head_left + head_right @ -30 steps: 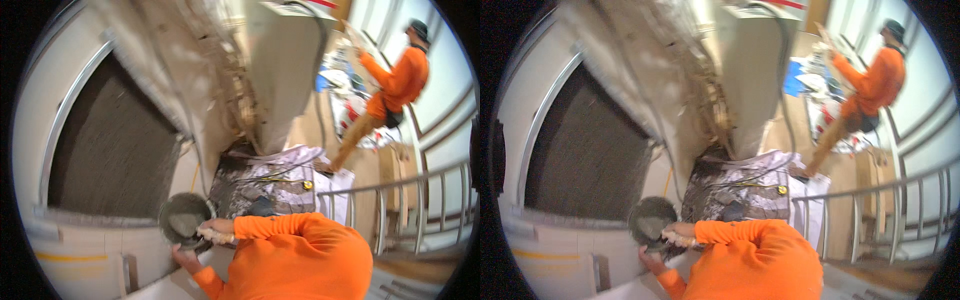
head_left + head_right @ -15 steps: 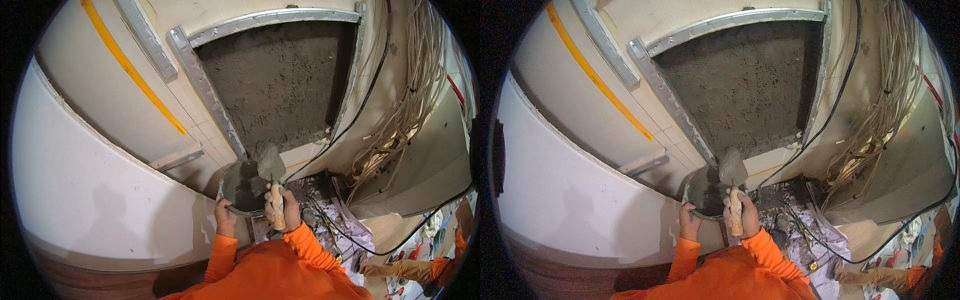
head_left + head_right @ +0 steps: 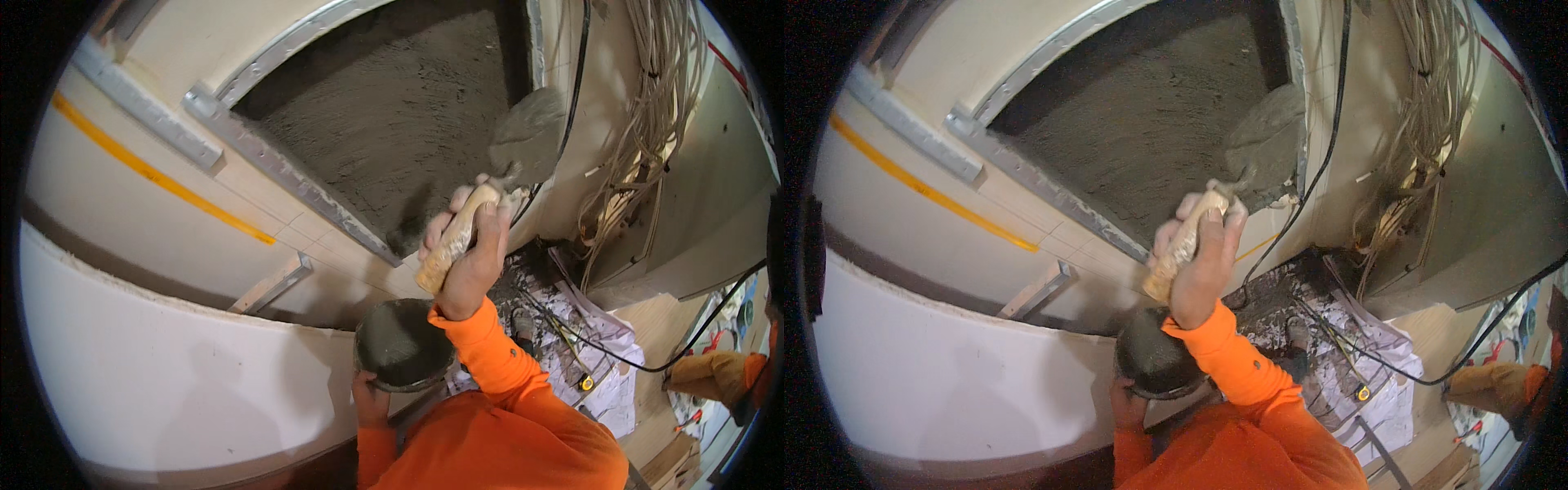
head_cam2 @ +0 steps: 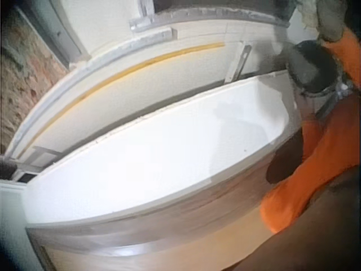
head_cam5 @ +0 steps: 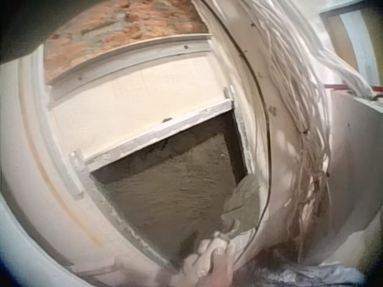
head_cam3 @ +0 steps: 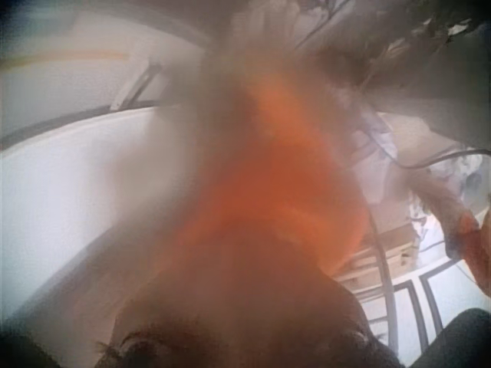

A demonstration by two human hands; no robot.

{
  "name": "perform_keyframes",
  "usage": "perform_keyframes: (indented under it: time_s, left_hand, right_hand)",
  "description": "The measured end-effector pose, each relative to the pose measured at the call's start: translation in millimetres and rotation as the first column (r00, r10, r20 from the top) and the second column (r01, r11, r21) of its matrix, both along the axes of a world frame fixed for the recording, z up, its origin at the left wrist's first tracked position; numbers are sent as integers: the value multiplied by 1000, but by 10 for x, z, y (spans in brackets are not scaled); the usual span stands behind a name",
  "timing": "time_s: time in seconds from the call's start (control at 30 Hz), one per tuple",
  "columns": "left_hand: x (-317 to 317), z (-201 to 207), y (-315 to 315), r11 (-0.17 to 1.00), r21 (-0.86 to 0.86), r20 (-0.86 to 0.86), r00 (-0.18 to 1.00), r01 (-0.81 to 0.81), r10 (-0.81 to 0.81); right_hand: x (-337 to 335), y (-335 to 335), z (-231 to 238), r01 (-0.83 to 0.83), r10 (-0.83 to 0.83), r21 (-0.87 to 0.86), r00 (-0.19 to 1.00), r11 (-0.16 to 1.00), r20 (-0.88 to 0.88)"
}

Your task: The person scoops cement from a bucket with a trowel and applies it to a recessed wall opening, smoothing the surface repeatedly. The person briefly uses a tape measure to check dimensions before resuming application.

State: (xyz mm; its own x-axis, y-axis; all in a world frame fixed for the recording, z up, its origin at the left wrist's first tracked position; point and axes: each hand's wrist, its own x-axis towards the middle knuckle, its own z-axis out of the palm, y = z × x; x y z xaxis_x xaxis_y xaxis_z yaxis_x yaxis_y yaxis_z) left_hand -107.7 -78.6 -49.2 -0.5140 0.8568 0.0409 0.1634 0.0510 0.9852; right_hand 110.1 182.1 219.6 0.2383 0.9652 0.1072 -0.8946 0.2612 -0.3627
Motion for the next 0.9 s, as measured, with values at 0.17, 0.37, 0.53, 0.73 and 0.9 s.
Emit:
perform_keyframes:
  time_s: [0.17,0.37,0.53,0.73,0.9]
  left_hand:
    - [203,310,17,991,-53,757,643,-124,121]
    - [457,701,-116,983,-94,668,722,-159,181]
    - [447,804,-167,965,-199,788,557,-171,261]
    - [183,407,-393,964,-129,-244,935,233,-258]
    - [641,700,450,986,-128,760,628,-109,168]
  right_hand:
    - [-139,401,316,464,-462,111,886,879,-42]
    - [-725,1399,462,766,-769,113,639,633,-25]
    - [-1379,1472,42,421,-514,294,709,858,483]
    - [-651,-456,-1405,-442,375,-35,714,897,591]
    - [500,-859,-2428,-638,386,-130,280,759,879]
